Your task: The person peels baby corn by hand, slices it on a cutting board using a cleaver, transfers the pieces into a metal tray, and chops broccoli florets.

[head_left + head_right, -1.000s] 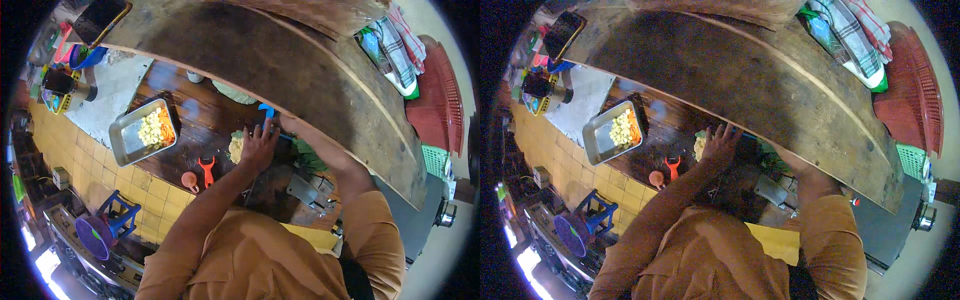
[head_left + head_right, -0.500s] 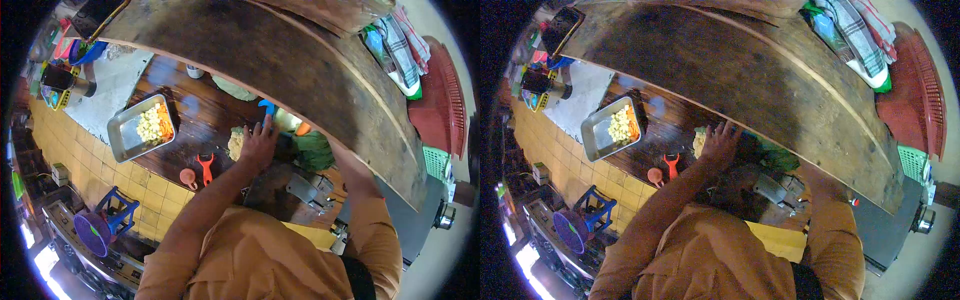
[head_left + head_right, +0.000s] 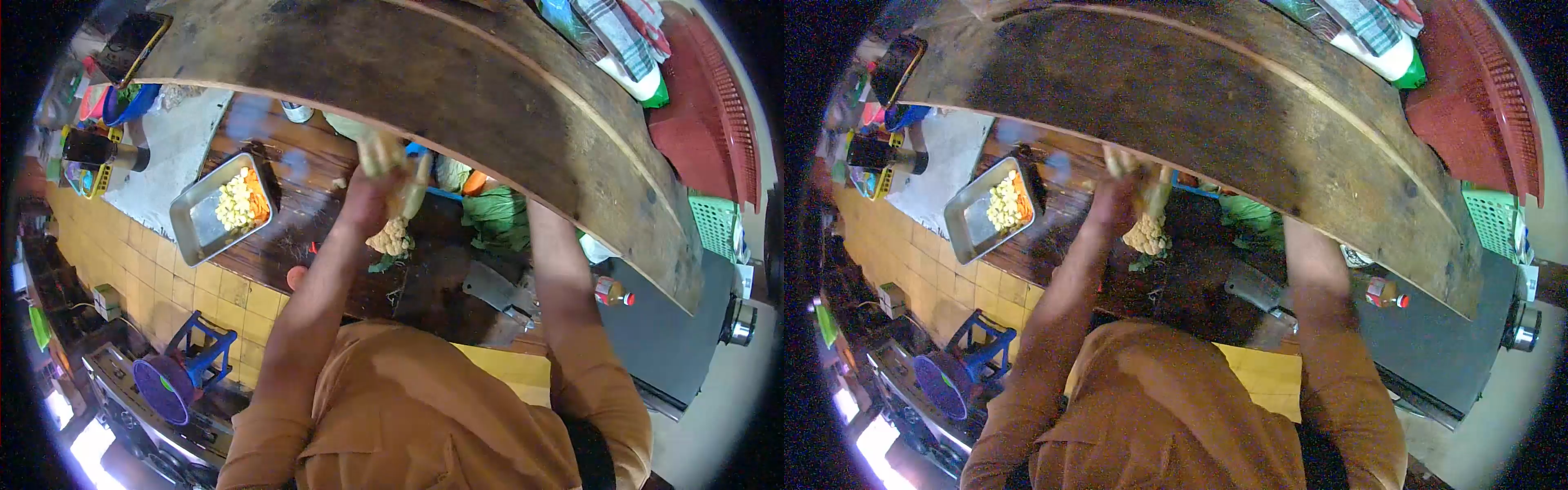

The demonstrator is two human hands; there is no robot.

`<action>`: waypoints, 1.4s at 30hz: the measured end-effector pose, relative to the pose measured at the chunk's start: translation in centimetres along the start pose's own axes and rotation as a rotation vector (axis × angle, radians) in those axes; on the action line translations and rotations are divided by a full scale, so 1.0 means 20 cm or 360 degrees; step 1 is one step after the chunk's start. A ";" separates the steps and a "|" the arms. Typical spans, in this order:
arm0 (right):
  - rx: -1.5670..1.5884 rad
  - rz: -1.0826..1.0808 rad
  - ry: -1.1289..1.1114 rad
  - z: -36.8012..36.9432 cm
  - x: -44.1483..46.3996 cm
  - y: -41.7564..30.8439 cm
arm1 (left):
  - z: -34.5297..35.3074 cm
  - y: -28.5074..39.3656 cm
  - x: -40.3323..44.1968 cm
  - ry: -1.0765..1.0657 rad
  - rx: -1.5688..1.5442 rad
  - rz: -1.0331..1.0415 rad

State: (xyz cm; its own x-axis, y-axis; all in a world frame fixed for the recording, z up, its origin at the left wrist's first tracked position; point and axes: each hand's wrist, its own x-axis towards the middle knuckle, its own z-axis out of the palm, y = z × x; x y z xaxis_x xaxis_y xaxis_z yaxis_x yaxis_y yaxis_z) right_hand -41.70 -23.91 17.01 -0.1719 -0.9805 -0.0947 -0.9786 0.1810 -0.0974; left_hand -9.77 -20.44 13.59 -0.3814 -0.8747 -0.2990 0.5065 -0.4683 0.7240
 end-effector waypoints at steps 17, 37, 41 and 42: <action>-0.0589 -0.0178 -0.0177 -0.02 -0.05 -0.09 | -0.46 -0.15 -0.87 0.0486 -0.0294 -0.0371; 0.1199 0.0773 0.0253 -0.19 -1.06 -0.19 | -0.66 0.07 -0.88 0.0119 -0.0523 -0.0554; 0.2024 0.0849 0.0227 0.14 -1.31 -0.32 | -0.65 0.18 -0.83 0.0112 -0.0438 -0.0662; 0.2047 0.0635 0.0278 0.20 -1.32 -0.41 | -0.65 0.21 -0.83 0.0094 -0.0397 -0.0670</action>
State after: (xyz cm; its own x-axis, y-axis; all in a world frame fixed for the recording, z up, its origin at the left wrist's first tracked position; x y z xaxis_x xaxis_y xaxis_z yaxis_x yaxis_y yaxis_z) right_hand -28.77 0.83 16.42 -0.5227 -0.8244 -0.2171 -0.0790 0.3004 -0.9505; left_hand 8.64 -9.45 13.51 -0.5519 -0.6055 -0.5735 0.4904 -0.7918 0.3640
